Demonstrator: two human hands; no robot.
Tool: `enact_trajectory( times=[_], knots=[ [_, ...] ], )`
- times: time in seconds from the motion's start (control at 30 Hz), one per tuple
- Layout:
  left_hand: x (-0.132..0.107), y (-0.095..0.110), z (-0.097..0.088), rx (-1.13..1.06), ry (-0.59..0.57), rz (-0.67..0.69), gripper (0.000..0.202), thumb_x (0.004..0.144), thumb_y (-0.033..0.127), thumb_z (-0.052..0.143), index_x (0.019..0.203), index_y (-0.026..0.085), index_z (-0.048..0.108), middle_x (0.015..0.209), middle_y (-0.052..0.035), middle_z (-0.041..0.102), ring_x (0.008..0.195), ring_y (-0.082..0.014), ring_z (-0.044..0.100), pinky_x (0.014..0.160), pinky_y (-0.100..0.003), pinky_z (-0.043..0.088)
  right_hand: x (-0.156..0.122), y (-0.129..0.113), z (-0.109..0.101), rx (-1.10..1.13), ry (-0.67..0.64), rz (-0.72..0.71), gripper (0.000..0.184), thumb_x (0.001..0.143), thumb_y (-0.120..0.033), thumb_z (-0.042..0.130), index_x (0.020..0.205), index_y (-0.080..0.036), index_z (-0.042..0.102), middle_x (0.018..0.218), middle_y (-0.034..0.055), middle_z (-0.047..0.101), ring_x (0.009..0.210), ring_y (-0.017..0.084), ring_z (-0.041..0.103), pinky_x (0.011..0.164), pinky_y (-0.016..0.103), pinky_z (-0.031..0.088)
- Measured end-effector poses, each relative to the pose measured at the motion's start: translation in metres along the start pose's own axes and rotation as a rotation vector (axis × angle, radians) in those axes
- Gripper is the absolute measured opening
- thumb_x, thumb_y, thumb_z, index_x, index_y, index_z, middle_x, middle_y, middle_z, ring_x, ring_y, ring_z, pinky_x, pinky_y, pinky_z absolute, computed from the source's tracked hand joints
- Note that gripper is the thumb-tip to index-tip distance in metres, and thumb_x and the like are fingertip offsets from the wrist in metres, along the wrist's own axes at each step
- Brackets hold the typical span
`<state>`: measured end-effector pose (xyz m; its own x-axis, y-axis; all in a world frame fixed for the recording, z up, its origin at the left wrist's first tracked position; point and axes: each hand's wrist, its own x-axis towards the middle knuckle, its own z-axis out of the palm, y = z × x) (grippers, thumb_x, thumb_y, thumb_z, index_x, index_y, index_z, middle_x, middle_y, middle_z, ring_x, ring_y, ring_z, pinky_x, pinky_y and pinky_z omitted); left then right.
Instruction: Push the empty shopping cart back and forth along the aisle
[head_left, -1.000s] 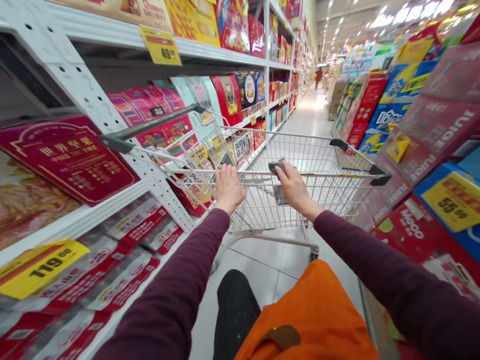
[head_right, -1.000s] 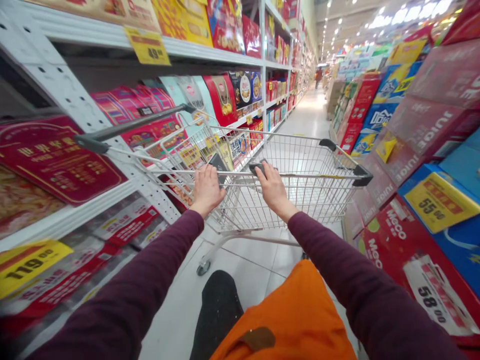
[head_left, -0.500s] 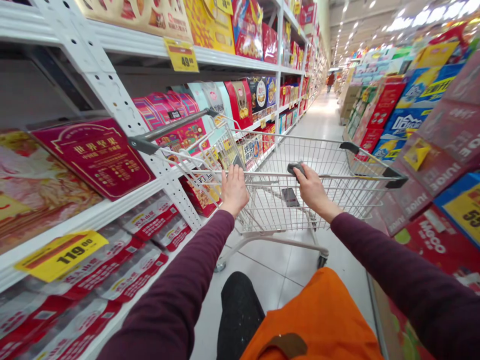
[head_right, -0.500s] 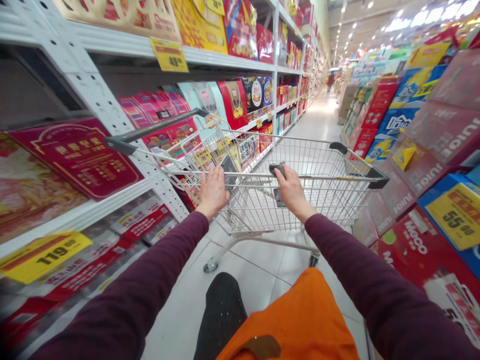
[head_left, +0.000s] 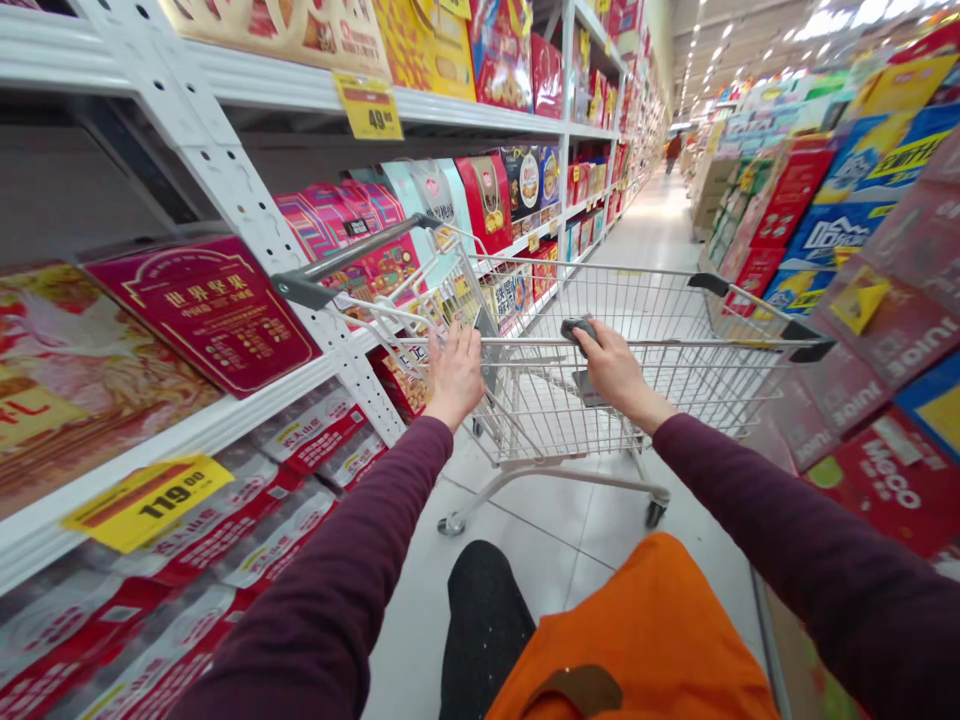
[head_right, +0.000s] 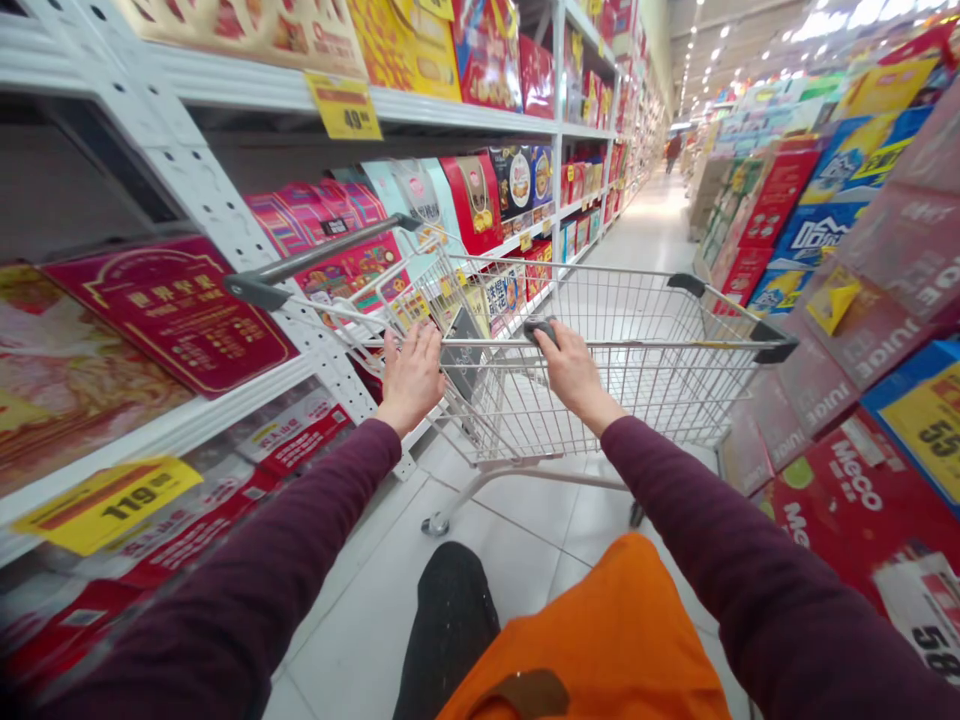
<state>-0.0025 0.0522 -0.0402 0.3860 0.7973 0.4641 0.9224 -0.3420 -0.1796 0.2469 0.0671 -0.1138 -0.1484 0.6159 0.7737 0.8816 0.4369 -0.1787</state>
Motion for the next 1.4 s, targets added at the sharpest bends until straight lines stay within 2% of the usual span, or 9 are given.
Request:
enact_trajectory(
  times=[0.17,0.4,0.5,0.6,0.9,1.03,1.13,1.23,1.4],
  knots=[
    [0.002,-0.002,0.005,-0.039,-0.005,0.005,0.062,0.071,0.014,0.042,0.132,0.002,0.042,0.14,-0.0195,0.043,0.134,-0.0291,0.033,0.114,-0.054,0.006,-0.005,0.008,0.0,0.012,0.035,0.06,0.05,0.081,-0.006,0.035,0.126,-0.018,0.051,0.133,0.0144,0.047,0.126,0.029,0.04,0.101,0.054,0.037],
    [0.005,-0.001,0.004,-0.045,0.038,0.027,0.06,0.071,0.015,0.043,0.13,0.005,0.045,0.138,-0.0187,0.046,0.131,-0.028,0.038,0.113,-0.055,0.007,0.024,-0.069,0.033,0.054,0.021,-0.07,0.044,0.087,-0.007,0.036,0.124,-0.022,0.054,0.137,0.009,0.046,0.13,0.024,0.036,0.104,0.048,0.038],
    [0.005,-0.006,-0.001,-0.035,0.05,0.051,0.056,0.072,0.016,0.041,0.128,0.009,0.048,0.133,-0.0158,0.052,0.128,-0.0279,0.042,0.113,-0.057,0.004,0.034,-0.088,0.04,0.067,0.013,-0.124,0.039,0.089,-0.009,0.039,0.121,-0.022,0.056,0.136,0.0094,0.047,0.13,0.024,0.037,0.106,0.046,0.037],
    [0.003,-0.012,-0.004,-0.018,0.061,0.053,0.053,0.074,0.016,0.041,0.126,0.014,0.051,0.128,-0.0131,0.057,0.131,-0.0286,0.038,0.112,-0.06,0.0,0.032,-0.079,0.035,0.099,-0.012,-0.137,0.034,0.091,-0.013,0.04,0.118,-0.023,0.059,0.134,0.0098,0.048,0.126,0.023,0.041,0.105,0.044,0.037],
    [-0.001,-0.011,-0.001,-0.053,0.018,0.024,0.058,0.072,0.012,0.041,0.13,0.011,0.046,0.138,-0.0148,0.047,0.132,-0.0269,0.037,0.113,-0.058,0.001,0.001,-0.003,-0.002,0.125,0.031,0.05,0.031,0.088,-0.017,0.041,0.111,-0.024,0.062,0.127,0.0103,0.052,0.117,0.025,0.048,0.099,0.047,0.042],
    [0.001,-0.008,0.0,-0.055,0.023,0.026,0.059,0.071,0.012,0.042,0.13,0.01,0.046,0.139,-0.015,0.045,0.134,-0.0271,0.035,0.113,-0.058,0.003,0.0,-0.026,0.003,0.111,0.089,-0.028,0.028,0.09,-0.019,0.041,0.104,-0.021,0.065,0.123,0.0107,0.054,0.116,0.024,0.047,0.1,0.045,0.041],
    [0.003,-0.006,-0.001,-0.062,0.019,0.034,0.059,0.07,0.014,0.042,0.129,0.009,0.046,0.139,-0.0157,0.045,0.133,-0.0279,0.035,0.112,-0.059,0.004,0.003,-0.065,0.021,0.095,0.012,-0.224,0.026,0.092,-0.02,0.042,0.101,-0.023,0.066,0.123,0.0071,0.056,0.116,0.021,0.048,0.1,0.041,0.041],
    [0.004,-0.005,-0.003,-0.068,0.008,0.042,0.058,0.07,0.015,0.042,0.128,0.009,0.047,0.137,-0.0164,0.047,0.132,-0.0286,0.037,0.112,-0.06,0.005,0.004,-0.092,0.041,0.058,-0.045,-0.287,0.028,0.091,-0.016,0.044,0.11,-0.025,0.062,0.131,0.006,0.052,0.122,0.023,0.043,0.101,0.044,0.037],
    [0.003,-0.005,-0.004,-0.062,0.008,0.052,0.059,0.071,0.014,0.041,0.13,0.01,0.046,0.139,-0.0161,0.045,0.133,-0.0268,0.035,0.112,-0.059,0.005,-0.005,-0.075,0.047,0.012,-0.08,-0.271,0.027,0.09,-0.015,0.045,0.106,-0.026,0.064,0.129,0.0058,0.055,0.118,0.023,0.046,0.097,0.044,0.037]
  ],
)
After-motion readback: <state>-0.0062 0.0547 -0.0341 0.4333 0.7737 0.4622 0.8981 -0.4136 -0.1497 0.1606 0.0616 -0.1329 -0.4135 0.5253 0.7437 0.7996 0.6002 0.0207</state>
